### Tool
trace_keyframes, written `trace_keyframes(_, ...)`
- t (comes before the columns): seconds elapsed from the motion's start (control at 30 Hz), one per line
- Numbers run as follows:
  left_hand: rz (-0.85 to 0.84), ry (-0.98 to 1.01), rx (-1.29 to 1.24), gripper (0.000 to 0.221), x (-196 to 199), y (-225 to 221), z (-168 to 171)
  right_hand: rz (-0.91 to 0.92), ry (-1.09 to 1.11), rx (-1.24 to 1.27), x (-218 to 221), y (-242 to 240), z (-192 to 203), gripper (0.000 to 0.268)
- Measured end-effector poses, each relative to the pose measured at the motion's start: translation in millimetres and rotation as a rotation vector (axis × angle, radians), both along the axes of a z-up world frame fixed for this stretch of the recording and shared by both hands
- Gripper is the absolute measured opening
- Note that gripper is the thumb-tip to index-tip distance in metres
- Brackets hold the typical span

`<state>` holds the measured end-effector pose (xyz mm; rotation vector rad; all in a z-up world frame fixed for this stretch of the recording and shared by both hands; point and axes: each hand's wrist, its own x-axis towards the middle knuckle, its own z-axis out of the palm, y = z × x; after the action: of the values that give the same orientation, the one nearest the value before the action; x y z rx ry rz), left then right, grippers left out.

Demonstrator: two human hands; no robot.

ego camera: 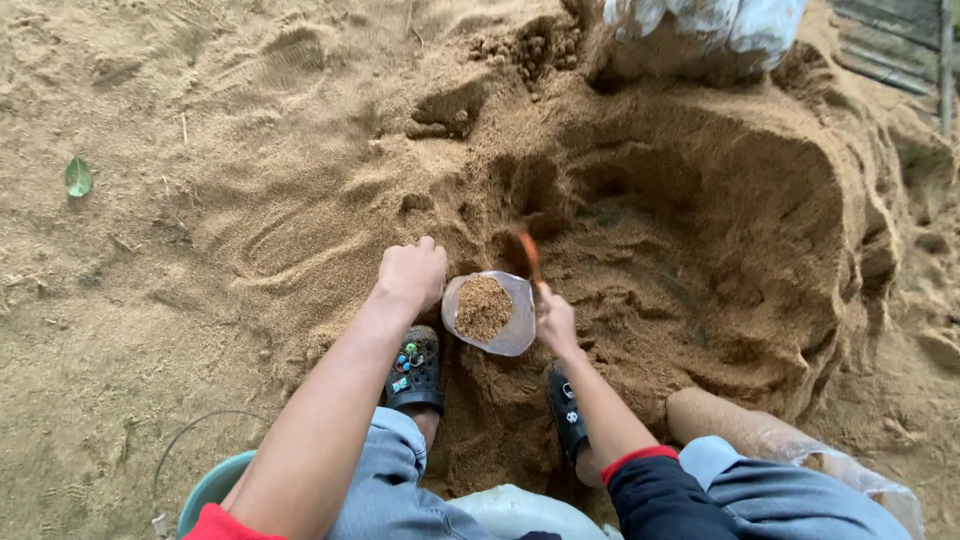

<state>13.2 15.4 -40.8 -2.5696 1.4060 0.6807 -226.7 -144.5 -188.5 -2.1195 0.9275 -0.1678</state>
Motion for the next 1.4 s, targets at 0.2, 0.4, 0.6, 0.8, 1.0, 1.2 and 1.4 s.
trace_keyframes(0.2, 0.014, 0.037, 0.002, 0.036, -5, 1, 18, -0.670, 0.163, 0.068, -34, -30, -124, 0.028)
trace_keyframes(0.4, 0.033, 0.065, 0.066, 0.040, -5, -2, 3, -0.355, 0.287, 0.310, -9, 5, -98, 0.032)
trace_keyframes(0.6, 0.030, 0.085, 0.084, 0.042, -3, -4, -15, -0.516, 0.140, 0.303, -19, 1, -84, 0.023)
trace_keyframes(0.8, 0.017, 0.056, 0.090, 0.043, -1, -3, -25, -0.474, -0.033, 0.269, -20, -18, 32, 0.018)
trace_keyframes(1.0, 0.000, 0.029, 0.058, 0.042, -2, -7, -2, -0.352, -0.252, 0.205, -30, -32, 148, 0.015)
trace_keyframes(1.2, -0.004, 0.019, 0.048, 0.044, 0, -5, -9, 0.027, -0.278, -0.264, -32, -33, 191, 0.012)
trace_keyframes(1.4, 0.010, 0.030, 0.065, 0.046, 2, -5, -11, -0.265, -0.195, -0.091, -23, -25, 157, 0.024)
